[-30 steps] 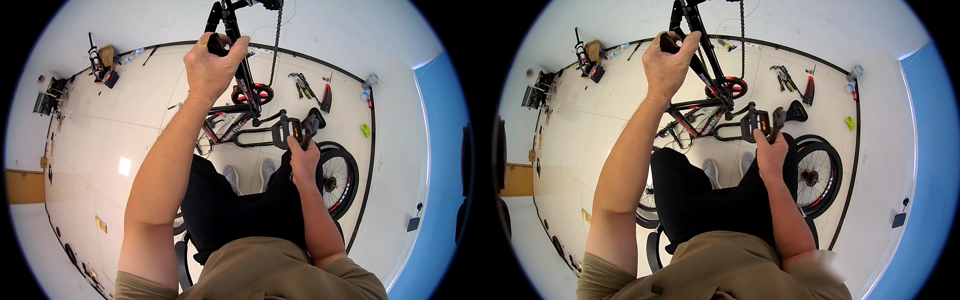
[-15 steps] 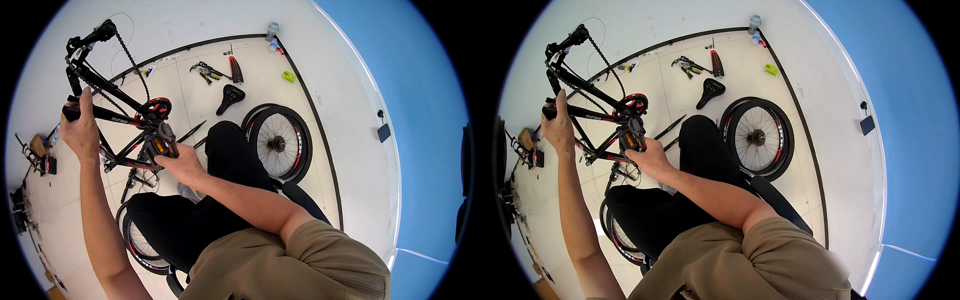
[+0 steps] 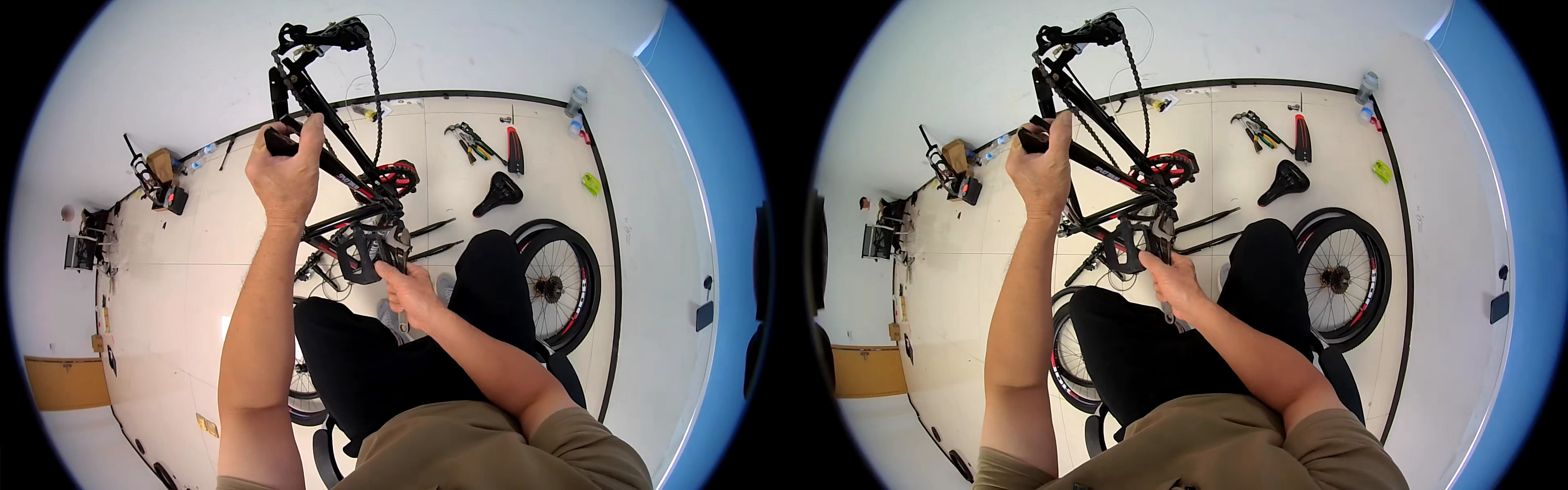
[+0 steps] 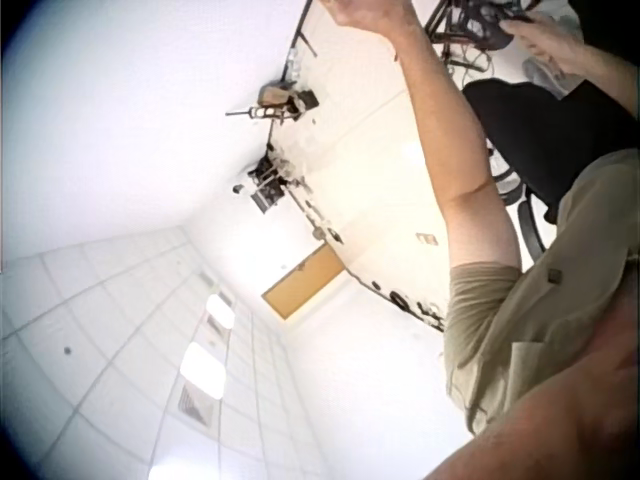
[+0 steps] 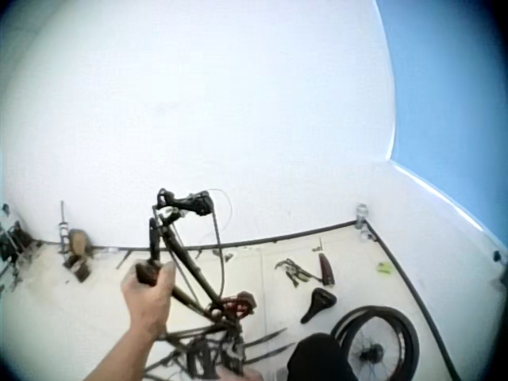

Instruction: The person uses pliers to adjust the bicycle chain and crankset area. They rotate the pedals to test the chain movement and continue making adjustments to the chain tension and alignment.

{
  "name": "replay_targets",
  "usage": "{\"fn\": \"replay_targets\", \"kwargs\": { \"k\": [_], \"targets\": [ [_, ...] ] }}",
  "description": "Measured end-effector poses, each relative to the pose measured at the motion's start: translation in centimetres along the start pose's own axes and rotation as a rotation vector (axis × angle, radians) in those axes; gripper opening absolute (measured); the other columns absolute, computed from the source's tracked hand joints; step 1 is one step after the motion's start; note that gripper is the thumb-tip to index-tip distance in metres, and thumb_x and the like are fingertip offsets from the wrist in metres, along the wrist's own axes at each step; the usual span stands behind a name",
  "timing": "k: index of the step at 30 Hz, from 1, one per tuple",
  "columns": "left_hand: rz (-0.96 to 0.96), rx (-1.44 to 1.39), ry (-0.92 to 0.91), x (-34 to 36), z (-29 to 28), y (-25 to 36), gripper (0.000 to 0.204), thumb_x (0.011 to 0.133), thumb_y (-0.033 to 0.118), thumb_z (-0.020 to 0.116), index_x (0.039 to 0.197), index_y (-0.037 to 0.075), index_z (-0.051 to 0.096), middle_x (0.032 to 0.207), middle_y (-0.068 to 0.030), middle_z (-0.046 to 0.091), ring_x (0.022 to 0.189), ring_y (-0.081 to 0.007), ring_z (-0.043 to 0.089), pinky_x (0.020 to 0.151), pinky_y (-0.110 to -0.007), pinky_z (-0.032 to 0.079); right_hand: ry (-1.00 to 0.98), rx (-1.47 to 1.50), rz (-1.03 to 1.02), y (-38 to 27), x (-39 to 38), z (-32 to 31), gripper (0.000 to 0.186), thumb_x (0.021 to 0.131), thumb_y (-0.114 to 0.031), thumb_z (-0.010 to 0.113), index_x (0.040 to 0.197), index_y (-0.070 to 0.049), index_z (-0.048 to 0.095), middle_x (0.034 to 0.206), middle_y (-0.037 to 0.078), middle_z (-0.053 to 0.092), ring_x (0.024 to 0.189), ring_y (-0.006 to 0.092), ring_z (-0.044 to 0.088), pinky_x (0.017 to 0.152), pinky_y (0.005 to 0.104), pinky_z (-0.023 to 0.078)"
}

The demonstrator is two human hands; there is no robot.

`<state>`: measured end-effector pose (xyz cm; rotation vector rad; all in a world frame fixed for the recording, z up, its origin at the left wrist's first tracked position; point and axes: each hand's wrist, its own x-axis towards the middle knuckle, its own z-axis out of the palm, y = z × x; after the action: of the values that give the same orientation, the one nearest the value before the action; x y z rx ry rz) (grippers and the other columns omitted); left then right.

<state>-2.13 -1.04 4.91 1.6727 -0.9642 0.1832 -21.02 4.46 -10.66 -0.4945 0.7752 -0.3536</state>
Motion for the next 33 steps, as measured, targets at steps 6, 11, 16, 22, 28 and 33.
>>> {"fn": "replay_targets", "kwargs": {
  "k": [6, 11, 16, 22, 28, 33],
  "targets": [
    [-0.003, -0.096, 0.014, -0.2, 0.4, -0.2, 0.04, 0.079, 0.032, 0.084, 0.074, 0.0, 0.059, 0.059, 0.0031, 0.052, 0.056, -0.0062, 0.044, 0.053, -0.024, 0.04, 0.024, -0.049, 0.053, 1.1, 0.5, 0.9, 0.033, 0.093, -0.025, 0.071, 0.074, -0.017, 0.046, 0.058, -0.011, 0.033, 0.045, 0.0016, 0.027, 0.041, 0.024, 0.02],
    [-0.025, -0.091, 0.016, -0.2, 0.0, -0.1, 0.039, 0.078, 0.031, 0.084, 0.079, -0.001, 0.062, 0.061, 0.0024, 0.054, 0.057, -0.0057, 0.045, 0.053, -0.023, 0.039, 0.016, -0.088, 0.077, 1.9, 1.3, 1.1, 0.034, 0.091, -0.026, 0.074, 0.073, -0.017, 0.046, 0.058, -0.011, 0.033, 0.045, 0.0019, 0.027, 0.041, 0.0243, 0.019],
    [-0.021, -0.092, 0.004, -0.3, 0.3, 0.8, 0.038, 0.076, 0.032, 0.083, 0.078, -0.001, 0.064, 0.059, 0.0023, 0.056, 0.055, -0.0052, 0.048, 0.051, -0.023, 0.042, 0.017, -0.087, 0.133, 2.2, 2.0, 0.7, 0.036, 0.087, -0.027, 0.077, 0.073, -0.018, 0.044, 0.058, -0.011, 0.032, 0.045, 0.0026, 0.027, 0.041, 0.0245, 0.02],
    [-0.082, -0.138, -0.021, -0.4, -0.3, 1.2, 0.037, 0.075, 0.032, 0.081, 0.078, -0.001, 0.066, 0.06, -0.0026, 0.063, 0.056, -0.0067, 0.056, 0.054, -0.024, 0.047, -0.002, -0.144, 0.183, 2.9, 2.9, 0.6, 0.035, 0.087, -0.026, 0.077, 0.075, -0.017, 0.045, 0.058, -0.011, 0.031, 0.045, 0.0032, 0.026, 0.042, 0.0246, 0.021],
    [-0.06, -0.081, -0.001, -0.4, -0.6, 1.3, 0.04, 0.07, 0.036, 0.08, 0.069, 0.001, 0.062, 0.059, -0.0061, 0.065, 0.053, -0.0151, 0.06, 0.059, -0.029, 0.052, 0.028, -0.17, 0.199, 3.9, 3.5, 1.1, 0.033, 0.087, -0.025, 0.078, 0.076, -0.015, 0.048, 0.057, -0.01, 0.032, 0.044, 0.0038, 0.026, 0.041, 0.025, 0.021],
    [-0.064, -0.075, 0.01, -0.3, -0.1, 0.3, 0.041, 0.068, 0.04, 0.08, 0.068, 0.003, 0.061, 0.056, -0.0067, 0.064, 0.05, -0.0223, 0.061, 0.058, -0.034, 0.054, 0.036, -0.193, 0.197, 4.7, 4.0, 0.9, 0.034, 0.086, -0.026, 0.079, 0.076, -0.016, 0.048, 0.056, -0.011, 0.031, 0.044, 0.004, 0.027, 0.041, 0.0248, 0.022]
  ]
}}
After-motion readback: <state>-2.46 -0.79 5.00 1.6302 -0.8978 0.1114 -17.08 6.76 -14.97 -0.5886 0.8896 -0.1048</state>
